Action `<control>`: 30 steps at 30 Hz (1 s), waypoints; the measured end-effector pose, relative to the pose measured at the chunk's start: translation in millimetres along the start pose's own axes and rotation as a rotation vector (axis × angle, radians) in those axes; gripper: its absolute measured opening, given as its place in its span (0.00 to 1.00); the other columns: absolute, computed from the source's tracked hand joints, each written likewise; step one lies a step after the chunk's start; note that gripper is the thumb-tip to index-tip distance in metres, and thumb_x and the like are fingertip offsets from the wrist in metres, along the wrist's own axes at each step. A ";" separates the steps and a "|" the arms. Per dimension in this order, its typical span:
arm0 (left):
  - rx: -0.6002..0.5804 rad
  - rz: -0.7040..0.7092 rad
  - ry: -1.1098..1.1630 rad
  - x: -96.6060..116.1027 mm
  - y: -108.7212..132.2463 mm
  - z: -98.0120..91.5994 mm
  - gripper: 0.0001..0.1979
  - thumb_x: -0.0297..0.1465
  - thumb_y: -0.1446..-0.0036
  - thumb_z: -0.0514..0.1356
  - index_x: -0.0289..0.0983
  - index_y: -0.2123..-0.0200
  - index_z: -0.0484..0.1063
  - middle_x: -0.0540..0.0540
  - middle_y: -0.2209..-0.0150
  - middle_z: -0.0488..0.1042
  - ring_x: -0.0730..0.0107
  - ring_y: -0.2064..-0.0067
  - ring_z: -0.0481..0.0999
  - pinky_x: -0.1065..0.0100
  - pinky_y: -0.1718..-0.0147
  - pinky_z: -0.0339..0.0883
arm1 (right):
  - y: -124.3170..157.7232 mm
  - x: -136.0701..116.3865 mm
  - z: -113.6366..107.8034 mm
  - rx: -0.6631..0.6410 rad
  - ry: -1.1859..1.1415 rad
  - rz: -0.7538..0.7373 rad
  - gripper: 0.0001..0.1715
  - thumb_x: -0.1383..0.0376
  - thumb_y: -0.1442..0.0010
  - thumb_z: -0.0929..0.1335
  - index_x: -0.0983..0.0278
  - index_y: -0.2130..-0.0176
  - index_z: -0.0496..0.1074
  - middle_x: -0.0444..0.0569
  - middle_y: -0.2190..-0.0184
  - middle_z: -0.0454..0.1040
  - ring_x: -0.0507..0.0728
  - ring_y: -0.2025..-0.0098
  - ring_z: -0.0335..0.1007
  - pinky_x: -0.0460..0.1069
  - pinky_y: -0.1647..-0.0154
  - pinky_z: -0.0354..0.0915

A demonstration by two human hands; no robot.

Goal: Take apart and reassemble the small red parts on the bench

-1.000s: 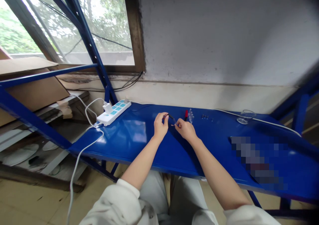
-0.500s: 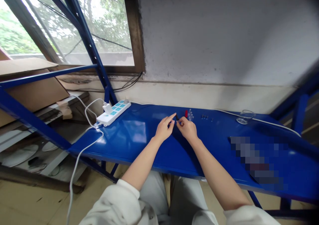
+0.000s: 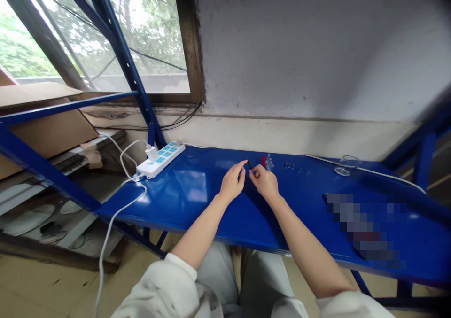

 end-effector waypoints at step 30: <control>-0.040 0.033 -0.075 1.0 1.3 1.3 0.22 0.24 0.43 0.45 0.43 0.45 0.57 0.46 0.63 0.69 0.70 0.60 0.69 0.65 0.57 0.66 | 1.7 0.9 -0.5 0.049 0.003 -0.015 0.11 0.59 0.44 0.60 0.62 0.70 0.65 0.42 0.82 0.68 0.51 0.78 0.66 0.44 0.78 0.49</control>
Point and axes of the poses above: each hand's wrist, its own y-axis away from the middle knuckle, its own z-axis out of the palm, x = y × z, the point moved 2 cm from there along -y, towards the middle knuckle
